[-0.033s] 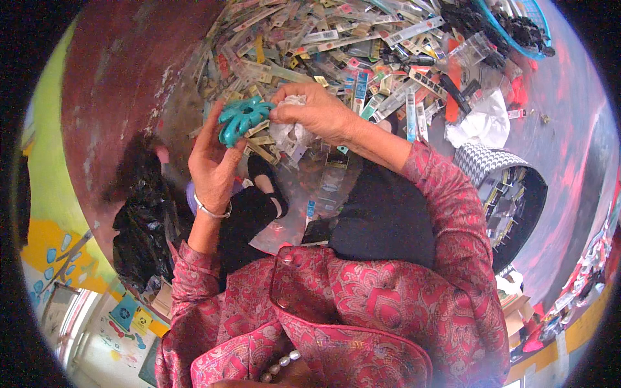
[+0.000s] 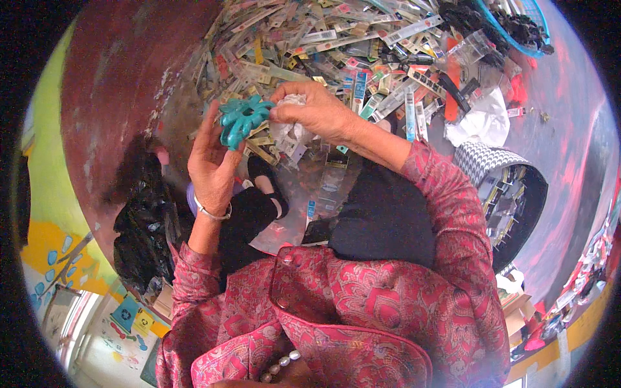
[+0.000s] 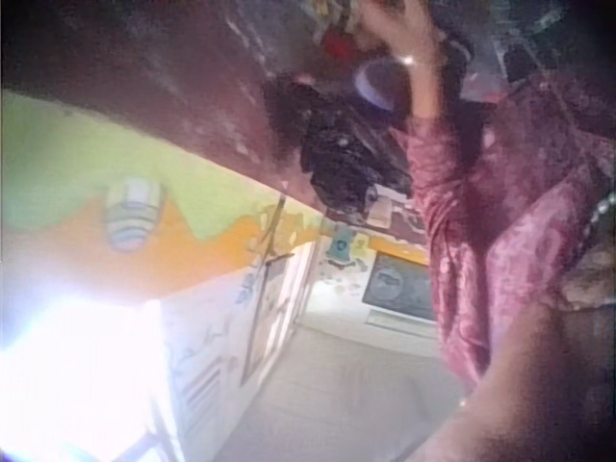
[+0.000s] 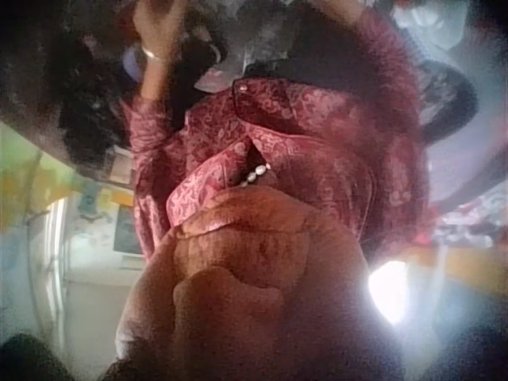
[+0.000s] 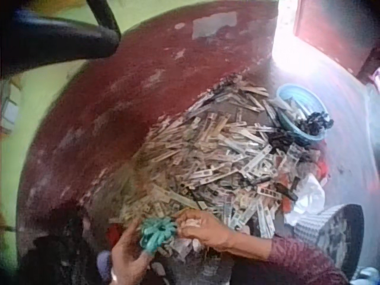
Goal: The person wipes plastic-wrapped items with a cloth dipped in a bucket of water and sorts them into different containers while sitting on the floor.
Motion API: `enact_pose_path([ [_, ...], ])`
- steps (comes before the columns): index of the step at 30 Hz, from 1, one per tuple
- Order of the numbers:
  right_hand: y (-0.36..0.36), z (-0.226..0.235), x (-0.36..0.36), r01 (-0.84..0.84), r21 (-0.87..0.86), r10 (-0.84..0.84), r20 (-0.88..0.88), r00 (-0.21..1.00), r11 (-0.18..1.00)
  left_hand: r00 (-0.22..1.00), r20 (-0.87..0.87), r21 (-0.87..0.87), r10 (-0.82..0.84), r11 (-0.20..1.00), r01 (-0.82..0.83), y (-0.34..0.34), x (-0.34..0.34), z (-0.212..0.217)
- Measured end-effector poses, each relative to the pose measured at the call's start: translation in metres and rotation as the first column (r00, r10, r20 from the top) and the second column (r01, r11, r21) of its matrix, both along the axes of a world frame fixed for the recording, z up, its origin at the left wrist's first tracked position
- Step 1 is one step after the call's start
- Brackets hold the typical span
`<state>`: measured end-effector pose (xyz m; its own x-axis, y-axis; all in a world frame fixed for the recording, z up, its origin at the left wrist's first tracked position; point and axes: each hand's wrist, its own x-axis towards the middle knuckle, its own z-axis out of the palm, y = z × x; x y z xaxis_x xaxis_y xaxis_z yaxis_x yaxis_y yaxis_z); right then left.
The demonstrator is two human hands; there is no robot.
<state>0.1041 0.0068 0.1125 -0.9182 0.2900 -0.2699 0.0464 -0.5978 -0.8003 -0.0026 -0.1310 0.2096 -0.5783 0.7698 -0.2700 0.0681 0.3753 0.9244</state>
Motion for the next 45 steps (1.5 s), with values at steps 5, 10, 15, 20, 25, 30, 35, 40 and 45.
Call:
enact_pose_path([
  [5,0.008,0.009,0.007,0.067,0.268,-0.074,0.014,0.997,0.961,0.971,0.229,0.064,0.068,0.994,-0.085,0.001,0.005,0.002],
  [10,0.010,0.015,0.010,0.163,0.537,-0.161,-0.050,0.986,0.828,0.603,0.790,0.019,0.110,0.979,-0.203,-0.003,-0.004,0.002],
  [15,0.010,0.022,0.008,0.149,0.652,-0.122,-0.086,0.989,0.743,0.850,0.518,-0.056,0.096,0.995,-0.079,0.000,0.000,-0.003],
  [20,0.011,0.023,0.010,0.129,0.632,-0.105,-0.075,0.992,0.764,0.956,0.286,-0.132,0.065,0.991,-0.028,-0.003,-0.002,-0.009],
  [25,0.018,0.021,0.006,0.288,0.429,-0.310,-0.020,0.950,0.856,0.665,0.692,-0.157,0.281,0.958,-0.242,-0.008,0.001,-0.014],
  [30,0.003,0.050,-0.002,0.480,0.689,-0.224,-0.432,0.874,0.543,0.358,0.883,-0.162,0.305,0.912,-0.377,-0.010,0.008,-0.028],
  [35,-0.013,0.033,-0.018,0.487,0.839,0.040,-0.510,0.859,0.241,0.422,0.863,-0.097,0.276,0.912,-0.399,-0.010,0.012,-0.036],
  [40,0.034,0.016,-0.019,0.567,0.821,-0.408,-0.495,0.767,0.070,0.416,0.895,-0.044,0.164,0.958,-0.284,0.004,0.018,-0.019],
  [45,0.041,0.010,-0.004,0.592,0.614,-0.678,-0.123,0.725,0.521,0.094,0.994,-0.016,0.051,0.941,-0.339,-0.001,0.015,-0.030],
])
